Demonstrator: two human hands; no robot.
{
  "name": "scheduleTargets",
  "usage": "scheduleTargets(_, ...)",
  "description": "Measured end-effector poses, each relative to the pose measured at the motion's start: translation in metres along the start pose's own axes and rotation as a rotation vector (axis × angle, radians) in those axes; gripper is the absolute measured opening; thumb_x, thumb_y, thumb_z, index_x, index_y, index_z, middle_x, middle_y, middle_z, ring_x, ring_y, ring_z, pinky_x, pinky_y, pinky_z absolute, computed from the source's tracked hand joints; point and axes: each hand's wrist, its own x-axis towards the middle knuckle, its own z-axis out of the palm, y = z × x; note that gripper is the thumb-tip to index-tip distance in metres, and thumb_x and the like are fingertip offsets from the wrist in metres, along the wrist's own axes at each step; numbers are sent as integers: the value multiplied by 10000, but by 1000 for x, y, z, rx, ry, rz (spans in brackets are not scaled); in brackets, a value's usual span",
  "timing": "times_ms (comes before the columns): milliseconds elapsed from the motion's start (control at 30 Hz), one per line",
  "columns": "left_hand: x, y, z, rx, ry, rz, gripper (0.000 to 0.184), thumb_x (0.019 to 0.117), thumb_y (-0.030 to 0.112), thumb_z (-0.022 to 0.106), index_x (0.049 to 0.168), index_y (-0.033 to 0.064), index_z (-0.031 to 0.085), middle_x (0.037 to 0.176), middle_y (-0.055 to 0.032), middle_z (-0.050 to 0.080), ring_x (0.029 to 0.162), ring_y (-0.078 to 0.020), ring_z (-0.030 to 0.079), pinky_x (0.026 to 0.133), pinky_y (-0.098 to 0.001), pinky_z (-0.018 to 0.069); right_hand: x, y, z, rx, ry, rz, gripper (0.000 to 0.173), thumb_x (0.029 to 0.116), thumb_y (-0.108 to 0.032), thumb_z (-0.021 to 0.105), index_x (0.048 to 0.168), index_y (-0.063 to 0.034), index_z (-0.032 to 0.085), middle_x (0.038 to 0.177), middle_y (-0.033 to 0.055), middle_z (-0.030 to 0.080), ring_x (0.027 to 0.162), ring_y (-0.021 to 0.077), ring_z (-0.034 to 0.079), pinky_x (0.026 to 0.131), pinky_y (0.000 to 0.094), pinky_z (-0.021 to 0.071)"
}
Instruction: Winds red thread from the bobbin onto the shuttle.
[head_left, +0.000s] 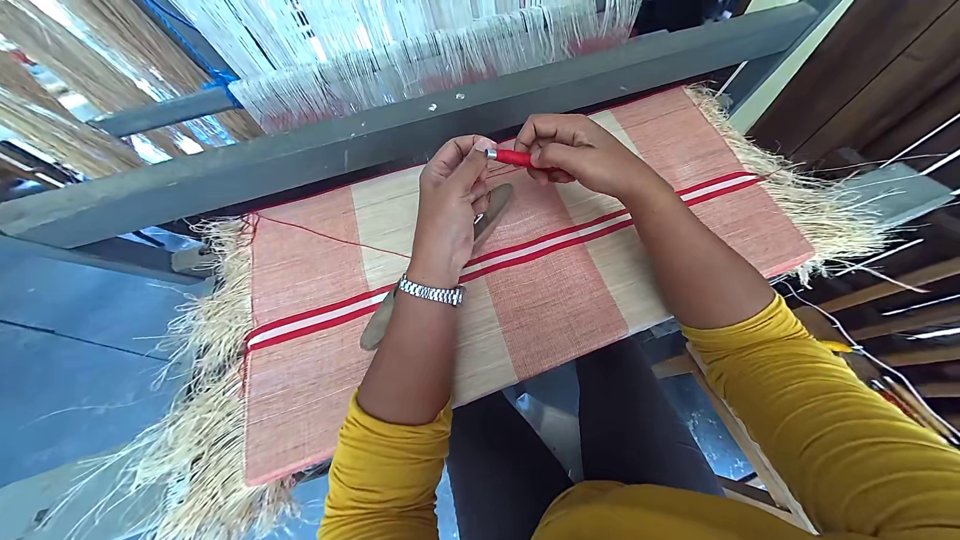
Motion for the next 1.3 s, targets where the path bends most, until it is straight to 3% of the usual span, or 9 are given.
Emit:
scheduleTargets(233,3,-4,-4,190,-63,113,101,1035,160,600,1042,88,669,793,31,577,576,-47,433,506,-190,341,-1,6,-12,-149,105,127,201,1052,-148,511,1114,-39,668,780,10,661,604,71,547,536,240,433)
scheduleTargets(467,7,-13,-7,304,-15,241,73,1024,142,614,1021,84,659,793,22,566,608,-67,464,525,-207,359,1,0,-22,628,199,240,405,1112,-278,274,1258,-97,606,729,-24,546,507,58,452,452,192,388)
scheduleTargets(600,-10,-10,-3,448,29,253,81,1052,197,583,1022,148,641,802,38,554,561,-45,442,481,-160,345,-1,-4,-22,811,181,228,418,1127,-347,276,1172,-121,625,672,-39,480,515,73,456,479,206,414)
scheduleTargets(767,-7,-10,-4,544,114,256,139,1007,248,669,1091,158,732,1071,2,600,770,-88,565,628,-222,478,-2,0,-25,853,167,193,411,1130,-365,276,1076,-119,600,639,-38,468,521,80,470,512,222,437)
scheduleTargets(1033,-1,-15,2,642,80,297,143,1016,255,662,1040,124,714,919,8,626,663,-84,523,573,-223,428,-3,2,-31,841,199,117,423,1129,-357,278,1068,-96,605,626,-37,468,497,70,447,474,208,396)
scheduleTargets(1100,-2,-19,4,807,107,369,187,1010,288,661,1082,129,729,1072,-22,647,793,-112,575,662,-283,476,-3,0,-29,749,208,105,418,1132,-339,284,1103,-75,606,636,-28,472,501,75,451,472,211,400)
scheduleTargets(1133,-4,-19,5,921,117,403,254,1009,329,646,1166,145,724,1238,-43,630,1000,-152,608,815,-366,514,-3,-3,-26,701,212,106,421,1133,-335,287,1117,-65,610,641,-25,473,506,79,453,475,215,402)
scheduleTargets(1200,-11,-17,11,1070,130,483,416,1006,381,600,1367,176,631,1514,-56,488,1359,-265,464,1060,-562,373,-2,-7,-21,647,208,114,420,1133,-328,296,1123,-59,618,647,-20,486,513,80,464,481,214,411)
scheduleTargets(1300,-18,-17,28,1008,169,650,430,1026,339,580,1398,125,556,1541,-70,452,1434,-264,402,1133,-538,350,-2,-11,-15,647,188,103,409,1132,-319,305,1123,-53,616,652,-15,490,517,76,468,482,207,412)
